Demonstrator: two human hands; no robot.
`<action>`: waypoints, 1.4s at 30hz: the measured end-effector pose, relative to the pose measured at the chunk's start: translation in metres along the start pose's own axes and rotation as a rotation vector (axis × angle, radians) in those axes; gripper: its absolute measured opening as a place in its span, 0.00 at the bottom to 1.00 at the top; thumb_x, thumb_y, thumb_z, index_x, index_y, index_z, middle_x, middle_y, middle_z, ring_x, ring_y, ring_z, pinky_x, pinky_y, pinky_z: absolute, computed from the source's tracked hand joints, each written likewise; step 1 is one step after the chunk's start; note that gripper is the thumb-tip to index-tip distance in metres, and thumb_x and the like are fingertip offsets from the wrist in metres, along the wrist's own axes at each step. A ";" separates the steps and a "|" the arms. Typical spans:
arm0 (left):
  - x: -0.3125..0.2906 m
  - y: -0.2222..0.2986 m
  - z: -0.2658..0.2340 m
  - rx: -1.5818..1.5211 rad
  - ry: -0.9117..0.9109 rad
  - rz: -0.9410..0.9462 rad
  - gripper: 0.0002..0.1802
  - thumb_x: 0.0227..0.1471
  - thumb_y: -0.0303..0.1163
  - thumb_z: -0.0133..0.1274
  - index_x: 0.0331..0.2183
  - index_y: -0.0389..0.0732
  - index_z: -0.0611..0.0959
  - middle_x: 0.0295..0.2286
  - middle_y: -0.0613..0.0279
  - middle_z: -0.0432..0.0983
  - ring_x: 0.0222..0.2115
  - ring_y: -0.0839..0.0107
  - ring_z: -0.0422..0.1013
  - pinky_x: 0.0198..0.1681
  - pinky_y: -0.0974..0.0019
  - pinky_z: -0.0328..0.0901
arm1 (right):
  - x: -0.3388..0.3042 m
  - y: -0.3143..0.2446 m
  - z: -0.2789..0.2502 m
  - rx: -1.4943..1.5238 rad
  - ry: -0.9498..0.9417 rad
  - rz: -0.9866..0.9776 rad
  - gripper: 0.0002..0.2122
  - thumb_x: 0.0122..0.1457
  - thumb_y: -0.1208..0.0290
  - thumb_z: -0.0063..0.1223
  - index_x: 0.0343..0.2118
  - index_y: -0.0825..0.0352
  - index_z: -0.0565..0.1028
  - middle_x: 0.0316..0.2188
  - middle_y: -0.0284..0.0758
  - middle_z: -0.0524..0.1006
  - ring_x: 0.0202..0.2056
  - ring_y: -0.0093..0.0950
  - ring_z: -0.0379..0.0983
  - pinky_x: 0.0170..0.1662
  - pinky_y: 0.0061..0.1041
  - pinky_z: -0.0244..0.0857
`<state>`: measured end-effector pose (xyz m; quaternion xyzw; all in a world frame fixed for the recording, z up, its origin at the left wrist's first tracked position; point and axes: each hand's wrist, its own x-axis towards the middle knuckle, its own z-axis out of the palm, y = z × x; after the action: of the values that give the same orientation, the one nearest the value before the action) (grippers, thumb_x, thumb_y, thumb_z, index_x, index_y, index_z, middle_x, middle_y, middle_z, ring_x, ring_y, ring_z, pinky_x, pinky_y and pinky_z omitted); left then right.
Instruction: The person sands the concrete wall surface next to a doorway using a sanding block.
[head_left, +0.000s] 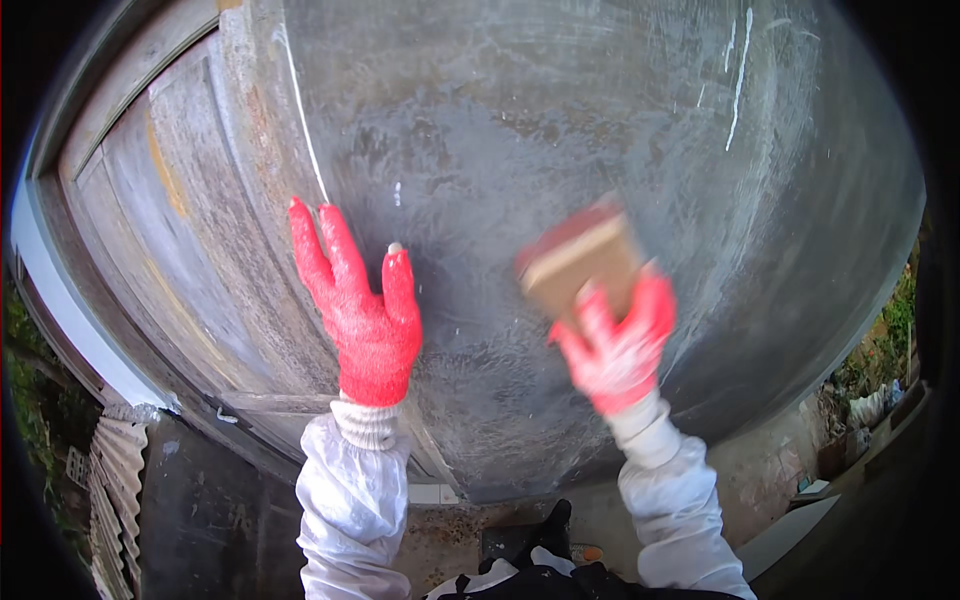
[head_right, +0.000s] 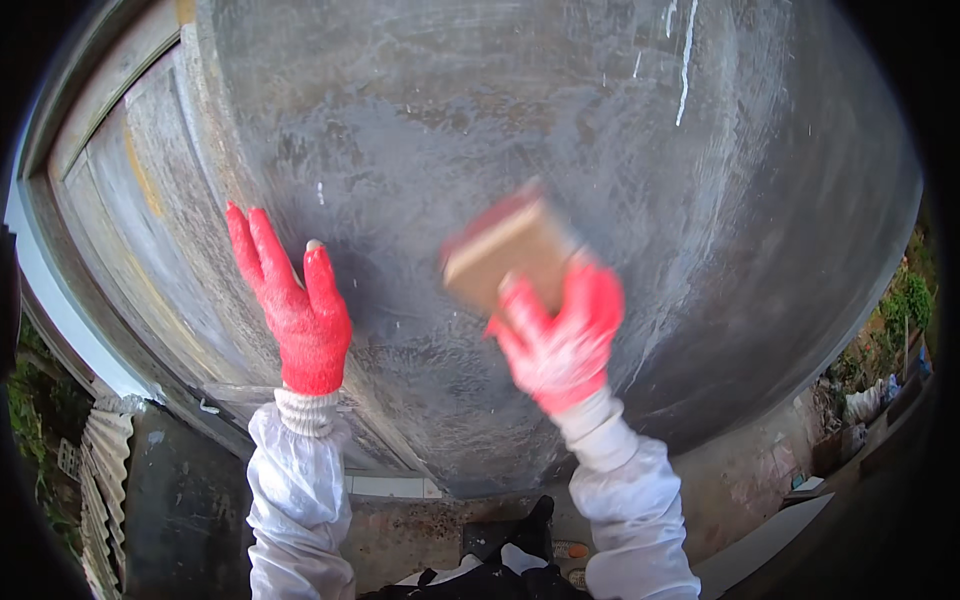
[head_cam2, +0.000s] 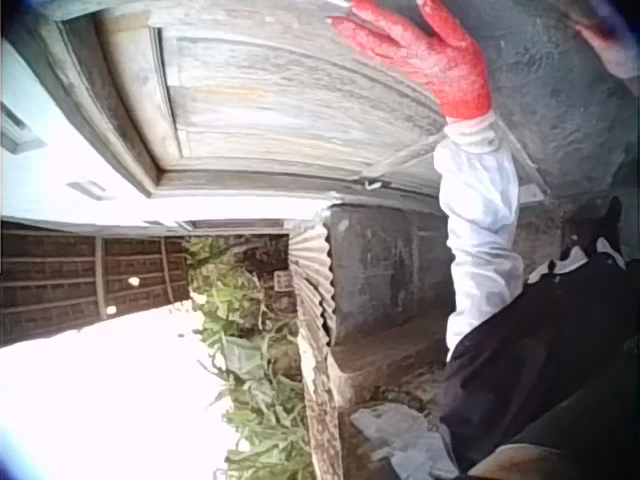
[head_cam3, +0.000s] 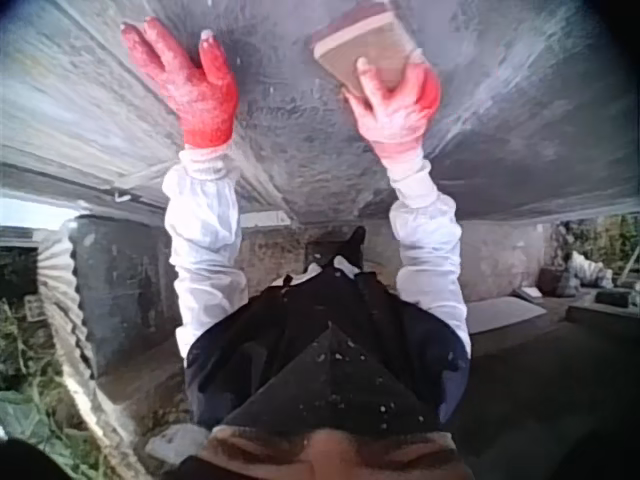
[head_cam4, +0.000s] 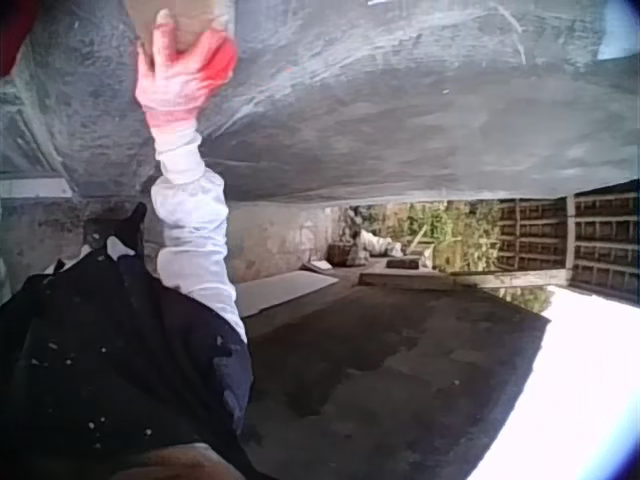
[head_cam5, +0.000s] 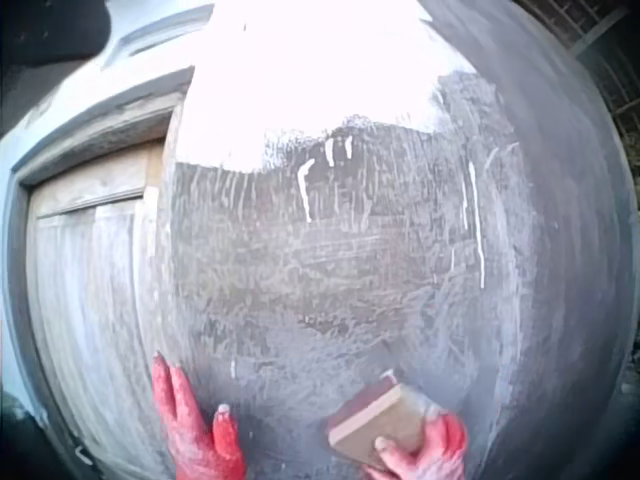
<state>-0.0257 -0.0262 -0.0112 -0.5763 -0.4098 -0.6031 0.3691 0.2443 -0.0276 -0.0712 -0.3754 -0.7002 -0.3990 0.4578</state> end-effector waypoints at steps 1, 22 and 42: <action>-0.003 0.002 -0.010 -0.009 0.008 -0.029 0.38 0.56 0.27 0.58 0.64 0.29 0.63 0.65 0.31 0.50 0.66 0.36 0.50 0.67 0.44 0.50 | -0.043 -0.018 0.011 0.091 -0.107 -0.090 0.39 0.44 0.55 0.74 0.62 0.52 0.70 0.58 0.57 0.63 0.54 0.57 0.64 0.55 0.54 0.61; -0.059 0.006 -0.158 -0.054 -0.131 -0.246 0.37 0.56 0.23 0.49 0.65 0.28 0.59 0.67 0.31 0.43 0.67 0.37 0.48 0.67 0.43 0.51 | -0.162 -0.099 0.060 -0.056 -0.523 -0.992 0.27 0.62 0.60 0.46 0.66 0.44 0.66 0.66 0.40 0.62 0.60 0.51 0.61 0.65 0.55 0.54; -0.078 0.008 -0.211 0.062 -0.177 -0.315 0.37 0.53 0.21 0.54 0.64 0.31 0.64 0.66 0.31 0.45 0.65 0.38 0.52 0.66 0.45 0.54 | -0.090 -0.139 0.068 0.008 -0.502 -0.884 0.28 0.62 0.63 0.41 0.67 0.38 0.64 0.65 0.35 0.63 0.60 0.50 0.60 0.66 0.56 0.52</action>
<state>-0.0962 -0.2257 -0.0886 -0.5441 -0.5441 -0.5876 0.2501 0.1243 -0.0356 -0.2032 -0.1257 -0.8821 -0.4494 0.0644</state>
